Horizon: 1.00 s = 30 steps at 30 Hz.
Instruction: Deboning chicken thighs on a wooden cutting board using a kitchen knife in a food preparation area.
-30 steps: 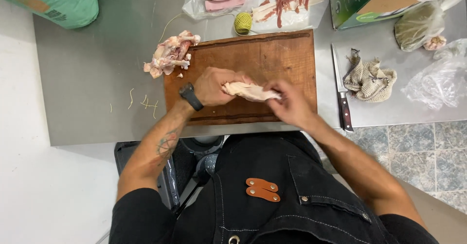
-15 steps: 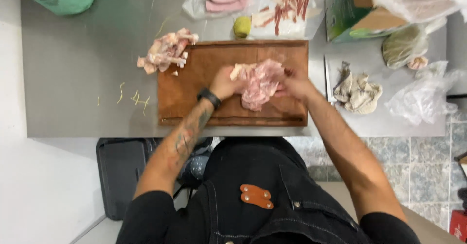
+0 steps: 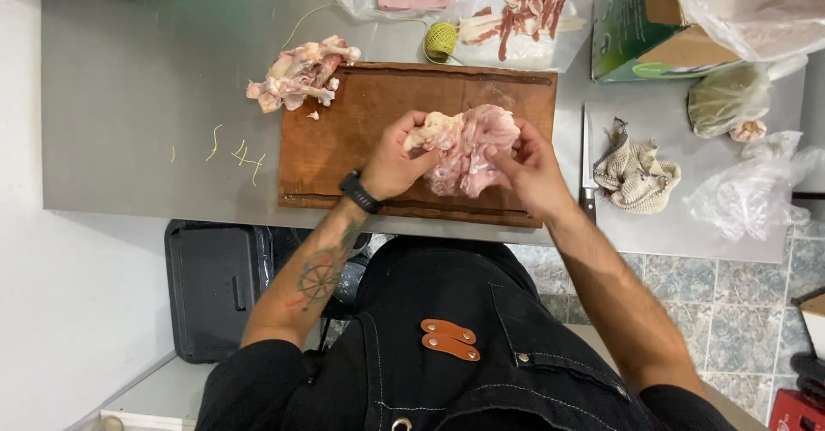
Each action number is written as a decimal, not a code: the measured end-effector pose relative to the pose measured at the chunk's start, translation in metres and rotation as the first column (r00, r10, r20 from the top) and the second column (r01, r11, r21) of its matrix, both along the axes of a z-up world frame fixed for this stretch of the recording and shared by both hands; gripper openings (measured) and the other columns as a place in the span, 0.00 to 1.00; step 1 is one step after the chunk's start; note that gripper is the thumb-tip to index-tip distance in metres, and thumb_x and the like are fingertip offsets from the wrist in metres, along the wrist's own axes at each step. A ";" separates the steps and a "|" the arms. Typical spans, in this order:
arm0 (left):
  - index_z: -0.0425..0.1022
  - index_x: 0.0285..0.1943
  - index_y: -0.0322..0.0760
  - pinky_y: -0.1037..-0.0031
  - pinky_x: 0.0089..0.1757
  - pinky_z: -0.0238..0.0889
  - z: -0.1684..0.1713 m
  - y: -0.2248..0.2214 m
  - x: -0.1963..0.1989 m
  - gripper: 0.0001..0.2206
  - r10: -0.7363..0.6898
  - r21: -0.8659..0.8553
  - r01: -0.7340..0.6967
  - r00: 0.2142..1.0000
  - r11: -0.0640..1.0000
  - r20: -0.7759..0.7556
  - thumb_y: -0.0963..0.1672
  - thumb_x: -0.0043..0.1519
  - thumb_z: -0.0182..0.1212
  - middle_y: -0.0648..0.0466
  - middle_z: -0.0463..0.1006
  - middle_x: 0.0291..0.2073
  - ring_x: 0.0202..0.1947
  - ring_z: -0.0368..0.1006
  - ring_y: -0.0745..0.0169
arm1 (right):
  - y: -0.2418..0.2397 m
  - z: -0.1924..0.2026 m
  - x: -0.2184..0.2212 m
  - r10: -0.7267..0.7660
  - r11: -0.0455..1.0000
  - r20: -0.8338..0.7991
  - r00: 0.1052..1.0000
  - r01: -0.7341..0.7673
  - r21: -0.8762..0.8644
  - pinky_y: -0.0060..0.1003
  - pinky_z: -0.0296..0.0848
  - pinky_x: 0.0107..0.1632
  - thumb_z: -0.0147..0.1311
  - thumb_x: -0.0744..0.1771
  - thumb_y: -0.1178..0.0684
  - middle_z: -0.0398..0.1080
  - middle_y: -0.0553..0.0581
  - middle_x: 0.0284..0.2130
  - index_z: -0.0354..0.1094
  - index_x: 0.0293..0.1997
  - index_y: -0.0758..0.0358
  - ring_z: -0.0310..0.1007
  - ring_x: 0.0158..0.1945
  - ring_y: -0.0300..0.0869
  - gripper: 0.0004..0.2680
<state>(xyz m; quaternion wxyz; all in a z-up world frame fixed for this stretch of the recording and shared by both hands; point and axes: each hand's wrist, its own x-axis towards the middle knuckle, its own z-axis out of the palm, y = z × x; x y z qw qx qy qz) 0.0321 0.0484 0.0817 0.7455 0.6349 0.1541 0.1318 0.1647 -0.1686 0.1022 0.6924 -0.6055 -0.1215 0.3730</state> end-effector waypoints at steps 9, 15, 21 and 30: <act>0.76 0.65 0.30 0.53 0.58 0.69 0.049 0.050 0.063 0.27 -0.304 0.326 0.299 0.952 0.897 -0.036 0.40 0.56 0.80 0.39 0.81 0.53 0.57 0.75 0.46 | -0.025 0.017 -0.059 -0.336 0.941 -0.309 0.890 0.331 -0.069 0.58 0.89 0.44 0.53 0.73 0.59 0.77 0.61 0.52 0.60 0.67 0.61 0.85 0.45 0.55 0.13; 0.75 0.63 0.43 0.68 0.44 0.82 0.033 0.058 0.034 0.21 0.147 0.586 0.055 0.945 0.808 -0.292 0.46 0.63 0.75 0.52 0.84 0.52 0.47 0.84 0.61 | -0.146 -0.015 -0.057 -0.433 0.870 -0.129 0.892 0.377 -0.317 0.49 0.84 0.49 0.55 0.70 0.63 0.77 0.69 0.53 0.62 0.68 0.63 0.82 0.48 0.56 0.17; 0.75 0.56 0.31 0.72 0.30 0.84 -0.008 -0.010 -0.018 0.12 0.263 0.185 -0.228 0.944 0.956 -0.197 0.40 0.67 0.70 0.48 0.82 0.41 0.37 0.78 0.68 | -0.223 -0.029 0.027 0.004 0.729 0.786 0.619 0.536 -0.426 0.45 0.70 0.64 0.50 0.75 0.55 0.78 0.65 0.54 0.74 0.59 0.71 0.76 0.60 0.53 0.10; 0.73 0.71 0.41 0.73 0.47 0.82 -0.002 -0.238 0.068 0.25 -0.214 0.067 0.227 0.963 0.971 -0.165 0.47 0.64 0.72 0.51 0.82 0.54 0.47 0.82 0.63 | -0.275 -0.082 0.162 0.206 0.839 0.848 0.488 0.357 -0.410 0.51 0.69 0.61 0.41 0.76 0.51 0.72 0.68 0.52 0.72 0.62 0.67 0.73 0.55 0.62 0.14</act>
